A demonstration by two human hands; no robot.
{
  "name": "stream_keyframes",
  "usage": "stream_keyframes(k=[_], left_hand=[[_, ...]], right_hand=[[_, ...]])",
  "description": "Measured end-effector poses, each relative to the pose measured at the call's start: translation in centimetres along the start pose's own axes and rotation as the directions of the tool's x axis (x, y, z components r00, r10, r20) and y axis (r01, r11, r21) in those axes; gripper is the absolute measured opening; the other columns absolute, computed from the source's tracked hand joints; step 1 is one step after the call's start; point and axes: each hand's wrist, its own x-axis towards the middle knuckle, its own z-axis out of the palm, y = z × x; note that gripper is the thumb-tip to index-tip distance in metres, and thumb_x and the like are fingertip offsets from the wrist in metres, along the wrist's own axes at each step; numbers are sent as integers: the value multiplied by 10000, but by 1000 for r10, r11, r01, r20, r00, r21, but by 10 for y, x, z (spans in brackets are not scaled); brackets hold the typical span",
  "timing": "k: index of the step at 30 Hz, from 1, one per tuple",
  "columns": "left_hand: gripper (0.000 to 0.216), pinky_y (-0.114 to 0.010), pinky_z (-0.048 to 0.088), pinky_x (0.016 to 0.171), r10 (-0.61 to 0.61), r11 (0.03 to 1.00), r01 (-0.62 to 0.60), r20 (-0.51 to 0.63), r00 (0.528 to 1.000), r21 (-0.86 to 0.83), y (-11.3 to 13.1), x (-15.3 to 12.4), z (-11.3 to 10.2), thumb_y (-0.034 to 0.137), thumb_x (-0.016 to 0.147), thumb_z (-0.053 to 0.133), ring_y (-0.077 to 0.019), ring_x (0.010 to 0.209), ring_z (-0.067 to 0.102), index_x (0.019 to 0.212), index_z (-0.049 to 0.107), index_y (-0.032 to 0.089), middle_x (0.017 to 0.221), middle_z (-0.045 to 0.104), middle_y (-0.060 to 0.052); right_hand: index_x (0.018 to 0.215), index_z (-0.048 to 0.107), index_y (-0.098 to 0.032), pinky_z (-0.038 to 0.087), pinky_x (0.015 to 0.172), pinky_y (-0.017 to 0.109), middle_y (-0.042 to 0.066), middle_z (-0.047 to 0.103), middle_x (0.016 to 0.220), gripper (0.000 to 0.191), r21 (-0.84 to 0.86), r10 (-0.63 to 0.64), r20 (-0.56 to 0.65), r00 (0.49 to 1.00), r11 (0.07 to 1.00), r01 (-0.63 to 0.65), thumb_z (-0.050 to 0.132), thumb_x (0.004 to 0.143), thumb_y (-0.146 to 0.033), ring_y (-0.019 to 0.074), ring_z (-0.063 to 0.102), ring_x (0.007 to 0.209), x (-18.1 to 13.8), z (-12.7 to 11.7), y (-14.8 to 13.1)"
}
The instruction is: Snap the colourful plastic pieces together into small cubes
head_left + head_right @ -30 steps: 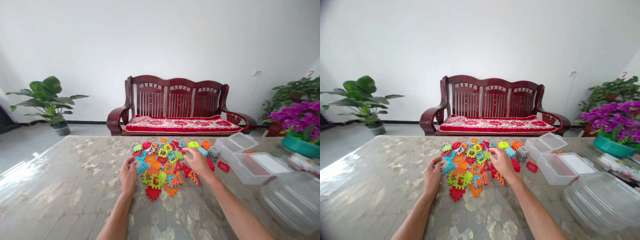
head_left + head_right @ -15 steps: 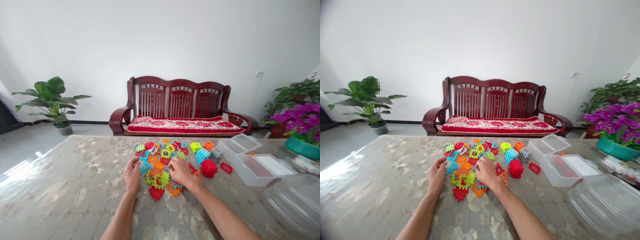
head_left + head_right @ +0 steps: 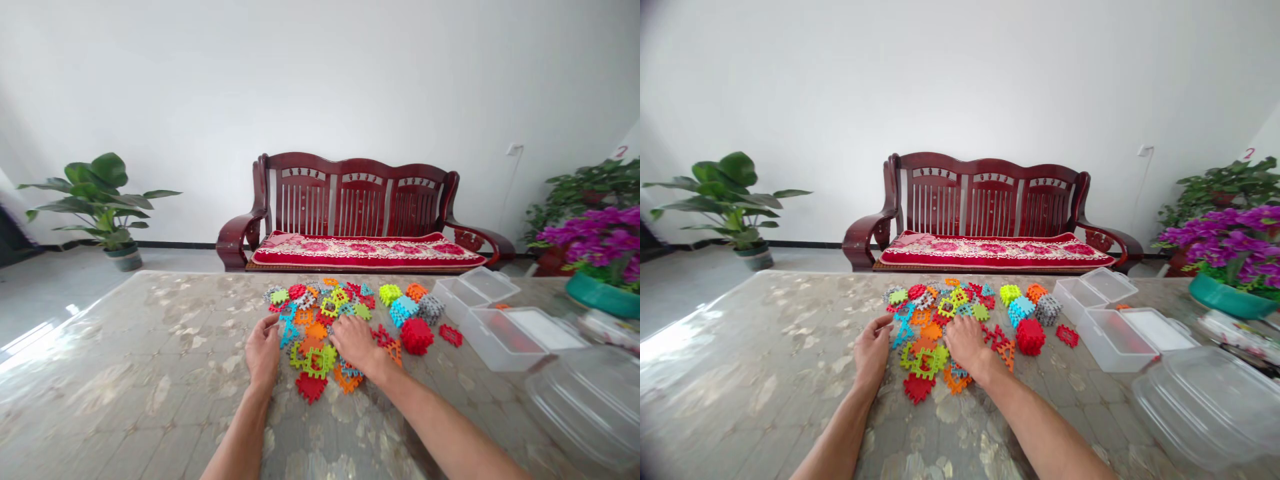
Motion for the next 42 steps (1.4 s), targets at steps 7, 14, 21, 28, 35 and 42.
stream_keyframes(k=[7,14,21,28,35,42], left_hand=[[370,-302,465,692,8,1000,-8,2,1000,8,-1,1,0,288,712,490,-193,693,618,1003,688,175,803,711,-42],[368,-294,463,674,-1,1000,1,17,1000,-12,-3,1,1,274,717,480,-189,689,623,1011,681,179,797,712,-38],[356,-285,451,666,3,1000,-3,17,1000,10,-3,2,1,260,724,474,-193,717,633,1008,677,190,795,715,-32],[355,-274,461,659,-4,1000,4,14,1000,-5,0,1,1,264,714,475,-180,681,623,996,676,186,771,712,-28],[355,-274,462,659,6,1000,-6,3,1000,-5,5,-2,-1,275,697,488,-184,705,627,975,687,177,803,720,-37],[361,-271,434,615,-11,999,11,17,1000,45,3,0,-1,297,719,490,-181,661,609,1006,684,195,768,715,-23]], right_hand=[[928,682,-240,435,706,273,61,714,896,325,145,146,-116,982,981,-129,368,962,-316,194,655,812,0,4,18],[976,697,-235,457,753,249,32,732,958,299,511,525,-120,843,760,-401,413,902,-294,183,668,905,0,12,65],[1133,649,-228,433,932,297,37,674,1155,394,472,436,-131,890,817,-331,498,783,-129,190,598,1077,-6,16,77],[1183,621,-209,374,990,307,59,638,1207,499,323,215,-15,976,925,-199,559,705,-79,208,534,1147,-14,4,75],[1177,613,-188,394,941,303,87,634,1158,435,246,197,3,980,950,-191,561,748,-142,219,561,1090,-14,5,72],[1197,595,-217,427,893,301,75,659,1138,415,211,341,-179,923,929,-303,575,797,-324,222,592,1046,-23,-21,71]])
